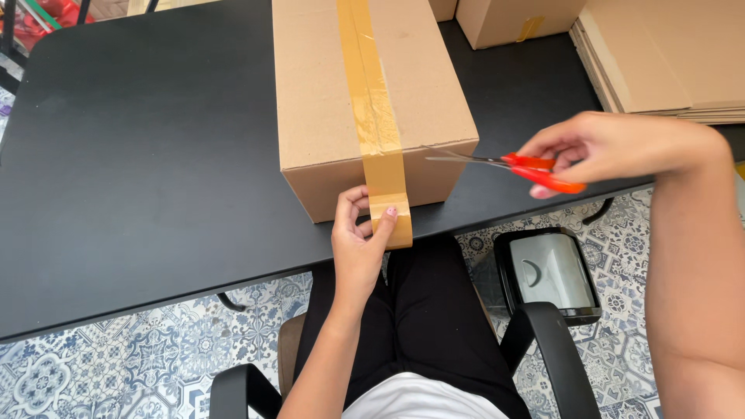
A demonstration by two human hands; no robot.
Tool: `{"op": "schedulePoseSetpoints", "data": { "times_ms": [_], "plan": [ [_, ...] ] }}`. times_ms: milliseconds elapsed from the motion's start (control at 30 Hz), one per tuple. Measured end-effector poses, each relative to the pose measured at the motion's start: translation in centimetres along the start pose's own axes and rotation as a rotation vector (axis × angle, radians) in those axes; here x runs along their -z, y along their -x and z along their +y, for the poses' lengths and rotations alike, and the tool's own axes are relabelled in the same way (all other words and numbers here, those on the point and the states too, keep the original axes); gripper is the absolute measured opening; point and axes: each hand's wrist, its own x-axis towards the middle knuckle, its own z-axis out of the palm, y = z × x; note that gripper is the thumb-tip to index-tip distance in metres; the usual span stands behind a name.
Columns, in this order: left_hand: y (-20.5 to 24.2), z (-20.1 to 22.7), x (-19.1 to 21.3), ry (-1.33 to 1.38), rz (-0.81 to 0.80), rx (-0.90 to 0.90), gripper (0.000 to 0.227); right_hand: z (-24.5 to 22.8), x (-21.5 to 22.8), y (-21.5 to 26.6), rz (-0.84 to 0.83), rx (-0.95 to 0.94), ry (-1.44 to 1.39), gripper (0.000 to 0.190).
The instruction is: The person takes a flat cardboard piece and folds it into a box shape, then secures the bottom with packing tape and cuts the tape with scissors.
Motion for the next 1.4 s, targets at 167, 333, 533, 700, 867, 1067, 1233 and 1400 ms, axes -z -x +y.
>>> {"op": "schedulePoseSetpoints", "data": {
  "times_ms": [167,333,533,700,867,1067,1233,1400],
  "plan": [
    [0.4,0.2,0.1,0.025,-0.001,0.016,0.031,-3.0,-0.1,-0.4,-0.028,-0.12,-0.028,0.036],
    [0.5,0.1,0.3,0.056,-0.013,0.022,0.03,-4.3,-0.5,-1.3,-0.047,-0.044,0.109,0.026],
    [0.7,0.1,0.4,0.09,-0.017,0.043,0.031,-5.3,-1.7,-1.7,-0.057,0.013,0.051,0.026],
    [0.4,0.1,0.7,0.114,-0.01,0.05,0.03,-5.7,-2.5,-1.6,-0.02,0.004,0.079,0.025],
    [0.1,-0.4,0.9,0.071,-0.033,0.078,0.037,-4.1,-3.2,-2.9,0.026,0.114,0.006,0.043],
    [0.0,-0.4,1.1,0.075,-0.028,0.092,0.037,-3.6,-3.5,-3.1,0.09,0.125,0.01,0.042],
    [-0.1,-0.7,1.0,0.097,-0.016,0.083,0.037,-3.0,-3.8,-3.8,0.123,0.138,-0.025,0.04],
    [-0.1,-0.6,1.0,0.111,-0.009,0.082,0.037,-2.5,-4.1,-4.5,0.132,0.135,-0.107,0.037]
  ]
}}
